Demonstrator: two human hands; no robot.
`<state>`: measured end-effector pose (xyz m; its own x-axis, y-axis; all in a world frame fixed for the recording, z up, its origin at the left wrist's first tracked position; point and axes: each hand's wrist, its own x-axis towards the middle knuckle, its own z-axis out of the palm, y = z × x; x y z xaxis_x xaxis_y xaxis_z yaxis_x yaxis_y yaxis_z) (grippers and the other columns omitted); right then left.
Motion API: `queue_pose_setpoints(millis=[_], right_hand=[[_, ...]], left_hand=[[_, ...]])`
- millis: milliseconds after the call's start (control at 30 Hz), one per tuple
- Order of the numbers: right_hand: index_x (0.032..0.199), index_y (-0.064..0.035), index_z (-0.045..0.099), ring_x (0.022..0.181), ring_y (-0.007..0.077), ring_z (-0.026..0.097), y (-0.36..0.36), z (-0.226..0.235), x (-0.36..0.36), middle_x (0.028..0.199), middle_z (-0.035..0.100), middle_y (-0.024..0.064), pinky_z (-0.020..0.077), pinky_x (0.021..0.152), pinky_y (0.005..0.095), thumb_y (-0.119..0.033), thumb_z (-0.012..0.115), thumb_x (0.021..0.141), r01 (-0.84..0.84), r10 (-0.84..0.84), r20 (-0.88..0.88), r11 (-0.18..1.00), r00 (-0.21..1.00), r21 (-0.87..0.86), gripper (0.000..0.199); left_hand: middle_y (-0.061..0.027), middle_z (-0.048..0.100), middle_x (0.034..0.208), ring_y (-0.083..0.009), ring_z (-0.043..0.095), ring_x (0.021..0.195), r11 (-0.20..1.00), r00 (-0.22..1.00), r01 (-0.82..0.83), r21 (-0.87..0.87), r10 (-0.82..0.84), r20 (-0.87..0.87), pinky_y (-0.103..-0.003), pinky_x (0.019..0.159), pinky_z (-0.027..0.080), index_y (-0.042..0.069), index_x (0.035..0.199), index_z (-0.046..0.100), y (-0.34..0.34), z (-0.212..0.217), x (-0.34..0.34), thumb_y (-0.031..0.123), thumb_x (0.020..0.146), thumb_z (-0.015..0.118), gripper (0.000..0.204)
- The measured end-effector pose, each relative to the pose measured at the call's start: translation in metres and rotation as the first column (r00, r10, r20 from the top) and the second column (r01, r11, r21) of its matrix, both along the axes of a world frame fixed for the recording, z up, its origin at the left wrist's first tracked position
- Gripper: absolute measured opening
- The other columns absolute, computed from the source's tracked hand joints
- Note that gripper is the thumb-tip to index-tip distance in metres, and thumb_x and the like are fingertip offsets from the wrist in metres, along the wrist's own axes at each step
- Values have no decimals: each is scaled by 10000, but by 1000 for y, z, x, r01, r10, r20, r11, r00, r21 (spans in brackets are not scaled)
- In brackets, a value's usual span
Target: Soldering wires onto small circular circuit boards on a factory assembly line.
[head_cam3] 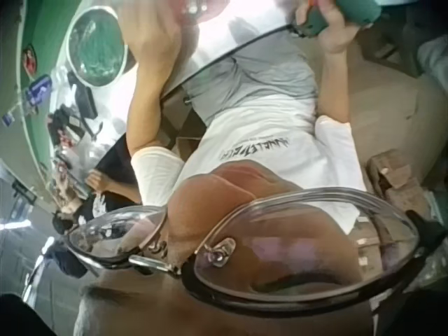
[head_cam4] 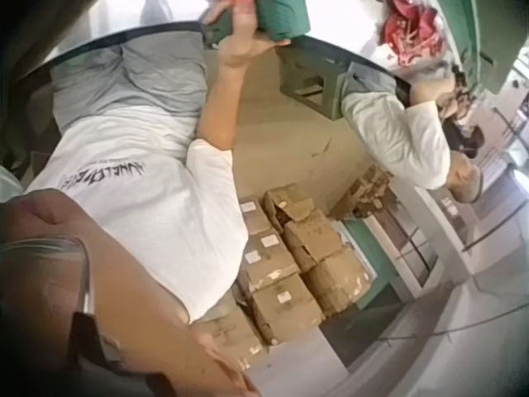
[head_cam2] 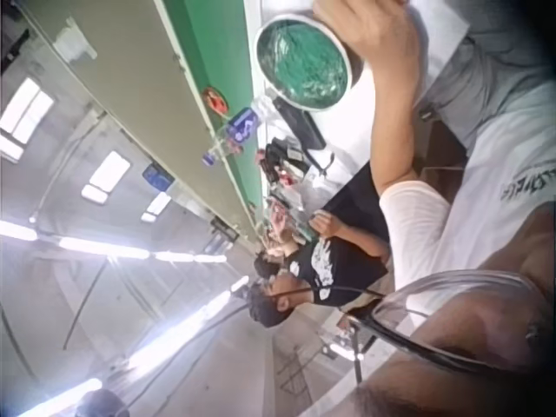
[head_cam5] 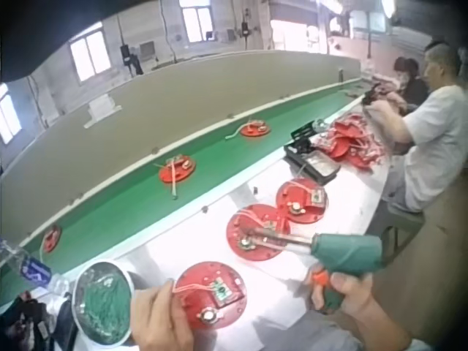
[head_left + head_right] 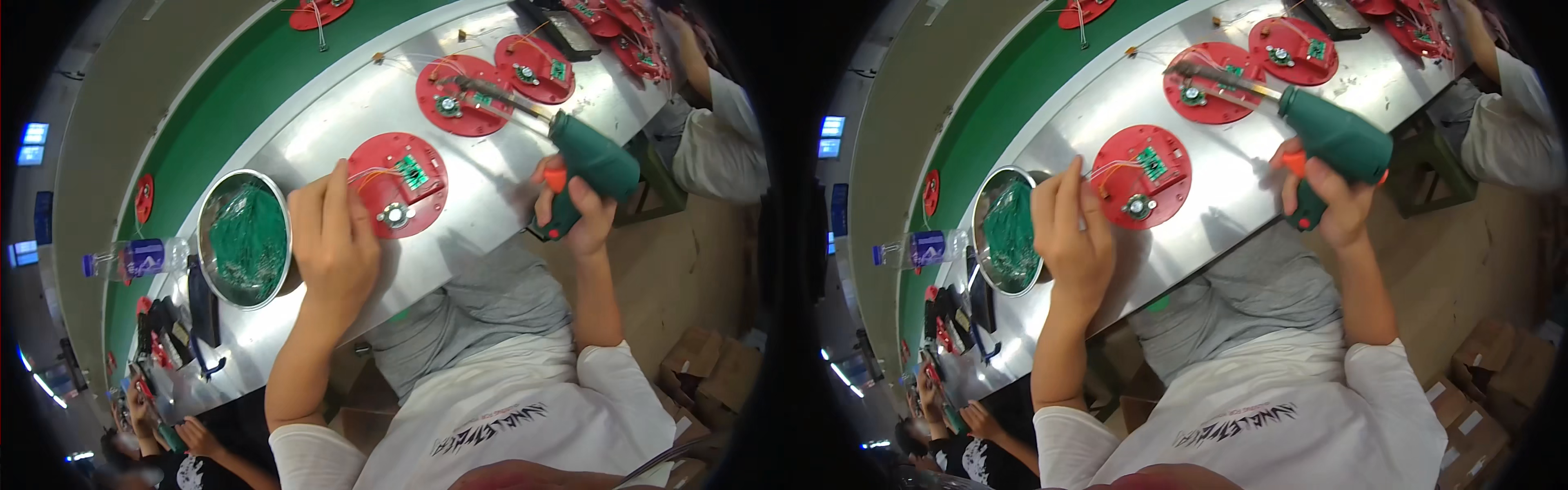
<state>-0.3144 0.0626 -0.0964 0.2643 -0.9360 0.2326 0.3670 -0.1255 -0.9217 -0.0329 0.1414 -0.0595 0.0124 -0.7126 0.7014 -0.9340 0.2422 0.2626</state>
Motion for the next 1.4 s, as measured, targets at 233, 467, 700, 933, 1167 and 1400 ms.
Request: queue_pose_setpoints(millis=[233, 467, 700, 933, 1167, 1400], right_hand=[[1176, 59, 641, 653, 170, 629, 25, 0, -28, 962, 703, 143, 506, 618, 267, -50, 715, 785, -66, 37, -260, 992, 965, -106, 413], [910, 31, 673, 646, 228, 642, 15, 38, -19, 823, 659, 134, 501, 592, 285, -52, 769, 659, -272, 29, -575, 900, 818, -342, 282], [895, 27, 672, 641, 223, 641, 13, 38, -17, 802, 655, 116, 503, 595, 279, -61, 771, 670, -289, 25, -579, 884, 815, -368, 261], [1115, 48, 637, 640, 165, 614, 27, 22, -33, 930, 685, 164, 483, 564, 270, -225, 794, 777, -204, 80, -583, 967, 808, -150, 462], [1185, 61, 594, 574, 163, 576, 24, 22, -35, 969, 665, 205, 454, 522, 276, -267, 730, 846, -162, 81, -560, 982, 825, -97, 491], [1221, 64, 623, 563, 152, 592, 0, 27, -39, 1057, 675, 226, 432, 509, 236, -218, 595, 899, -110, 58, -290, 980, 955, -168, 429]], left_hand=[[-156, 690, 827, -268, 624, 681, 991, 993, 115, 65, -116, 13, -342, 625, 505, -48, 1111, 687, -3, 0, -10, -146, 774, 655, 352], [-114, 640, 736, -238, 590, 624, 994, 994, 104, 22, -103, -23, -331, 566, 471, -27, 960, 712, -4, -10, -15, -86, 730, 745, 239], [-108, 598, 769, -258, 577, 663, 988, 990, 143, 63, -142, -21, -356, 577, 467, -43, 912, 685, -5, -22, -18, -51, 709, 720, 207], [-111, 607, 774, -263, 590, 673, 989, 990, 141, 42, -140, -32, -356, 597, 488, -42, 907, 687, -7, -24, -19, -56, 705, 711, 204], [-101, 608, 772, -256, 590, 678, 989, 989, 148, 15, -148, -6, -353, 592, 487, -34, 906, 689, -8, -24, -17, -44, 709, 710, 199], [-99, 604, 766, -248, 586, 670, 989, 989, 148, 7, -148, -12, -351, 584, 485, -34, 909, 693, -8, -27, -15, -37, 711, 706, 199]])
